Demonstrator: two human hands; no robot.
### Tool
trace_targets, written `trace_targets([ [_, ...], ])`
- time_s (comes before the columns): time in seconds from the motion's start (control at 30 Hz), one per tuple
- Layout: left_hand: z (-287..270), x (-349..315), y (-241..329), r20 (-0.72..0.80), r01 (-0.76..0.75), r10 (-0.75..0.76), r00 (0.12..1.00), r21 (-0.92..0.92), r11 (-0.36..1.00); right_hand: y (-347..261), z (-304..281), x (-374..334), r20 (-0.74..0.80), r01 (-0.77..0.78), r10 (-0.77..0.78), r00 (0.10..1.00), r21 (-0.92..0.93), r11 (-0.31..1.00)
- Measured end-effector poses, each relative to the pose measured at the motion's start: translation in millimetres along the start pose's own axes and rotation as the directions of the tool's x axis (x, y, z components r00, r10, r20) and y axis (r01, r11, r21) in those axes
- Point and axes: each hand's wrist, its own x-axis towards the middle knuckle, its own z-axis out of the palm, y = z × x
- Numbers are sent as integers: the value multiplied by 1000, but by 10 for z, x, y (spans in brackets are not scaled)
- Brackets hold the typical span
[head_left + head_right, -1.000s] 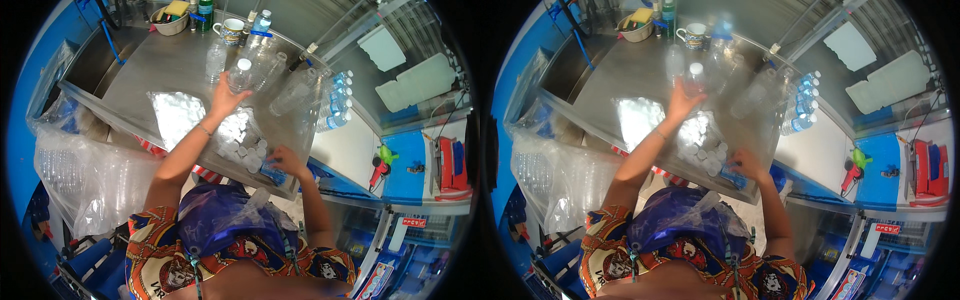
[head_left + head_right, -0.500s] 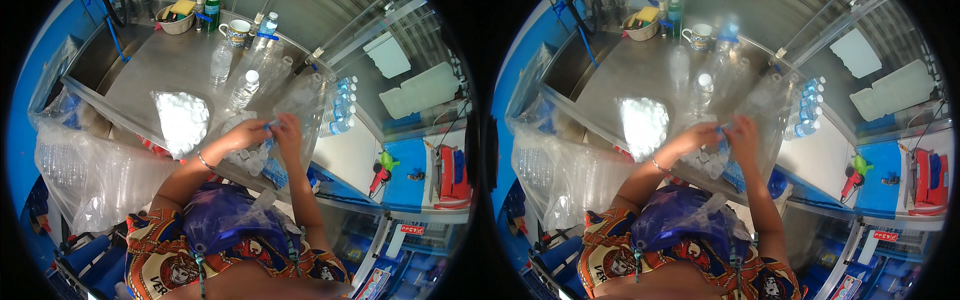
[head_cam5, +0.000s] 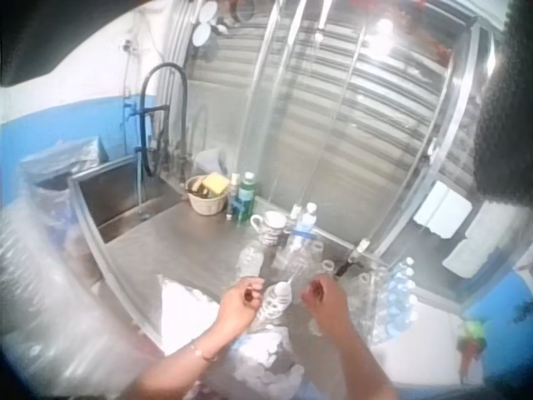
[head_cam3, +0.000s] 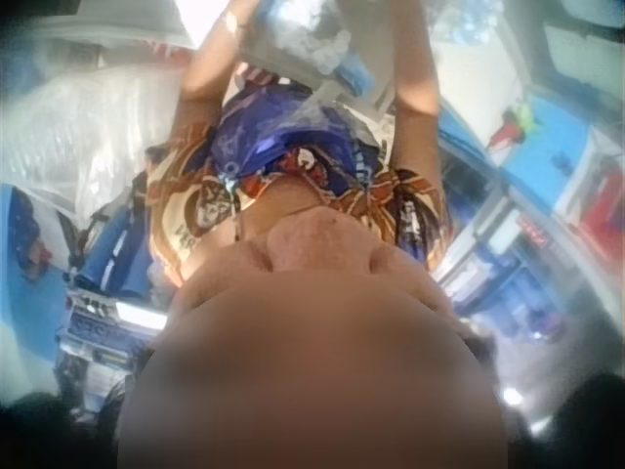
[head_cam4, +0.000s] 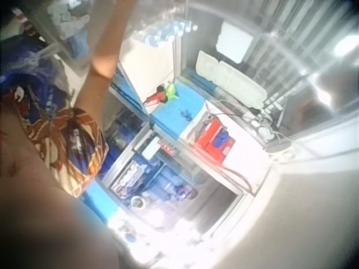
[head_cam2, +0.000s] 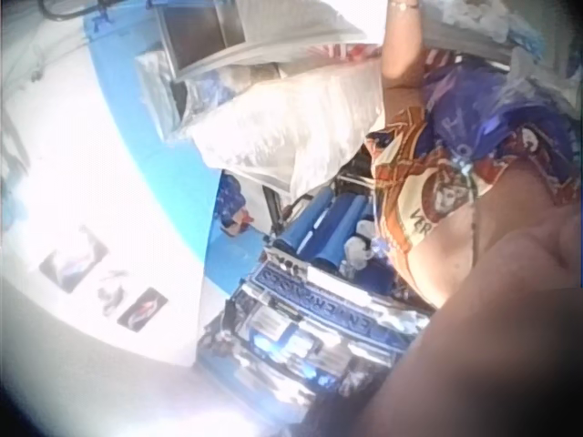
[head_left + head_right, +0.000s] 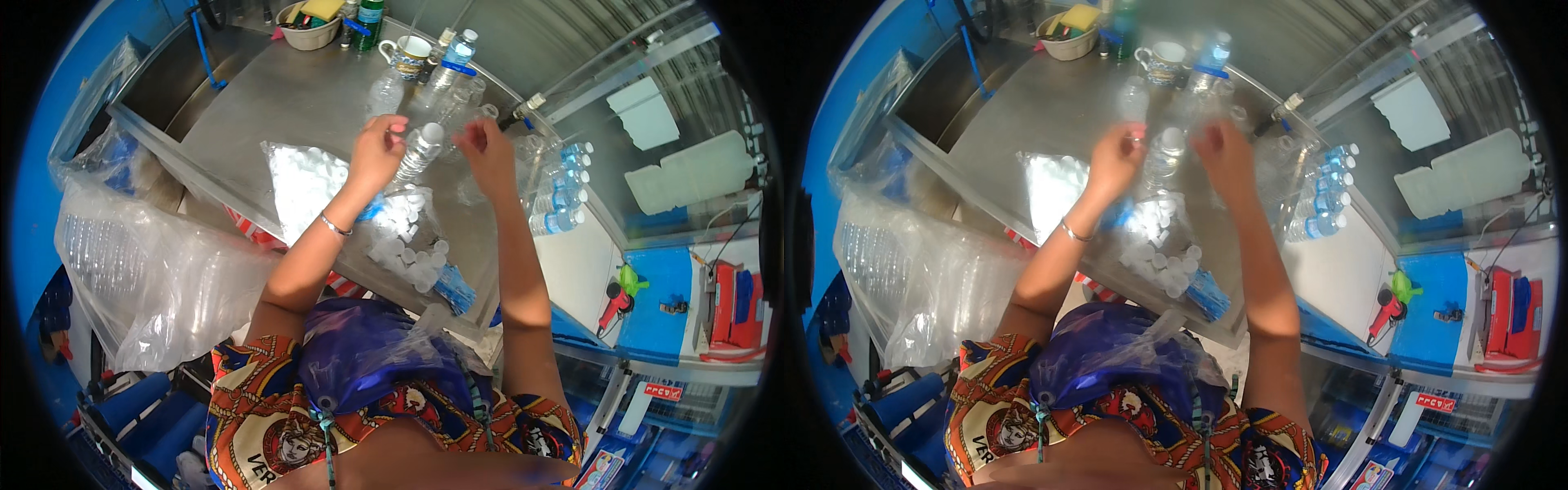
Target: The person repeatedly picks up empty plastic water bottles, screws on white caps, and applies blue labels to the bottles. They place the finished bottles on a stainless steel countertop next to other completed bottles. The person also handles plastic-wrapped stacks of empty bottles and loose caps during the process.
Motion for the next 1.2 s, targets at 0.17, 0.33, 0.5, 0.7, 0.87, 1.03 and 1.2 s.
trace_targets([
  [0.17, -338, -411, -391, 186, -266, 191, 964, 610, 746, 168, 431, -659, 188, -170, 173, 967, -30, 985],
  [0.33, -332, -305, -404, 327, -425, 290, 899, 496, 757, 218, 1115, -1010, 312, 227, -127, 942, -309, 924],
  [0.5, -668, -378, -110, 455, 202, -457, 764, 504, 840, 192, 1135, -1049, 41, 76, -70, 997, -186, 980],
  [0.7, -283, -665, -80, 403, 498, -335, 851, -420, 759, 34, 845, -1166, 129, -406, 387, 913, 381, 830],
  [0.87, -75, -568, -217, 337, 426, -322, 885, -303, 853, -115, 673, -994, -6, -292, 339, 941, 495, 818],
  [1.03, -42, -340, -20, 183, 32, -20, 983, -60, 998, -157, 109, -485, 127, -422, 405, 905, 369, 828],
  [1.2, 25, 55, 54, 49, -324, 322, 945, 234, 917, -151, -50, 140, -248, 182, -321, 914, -456, 871],
])
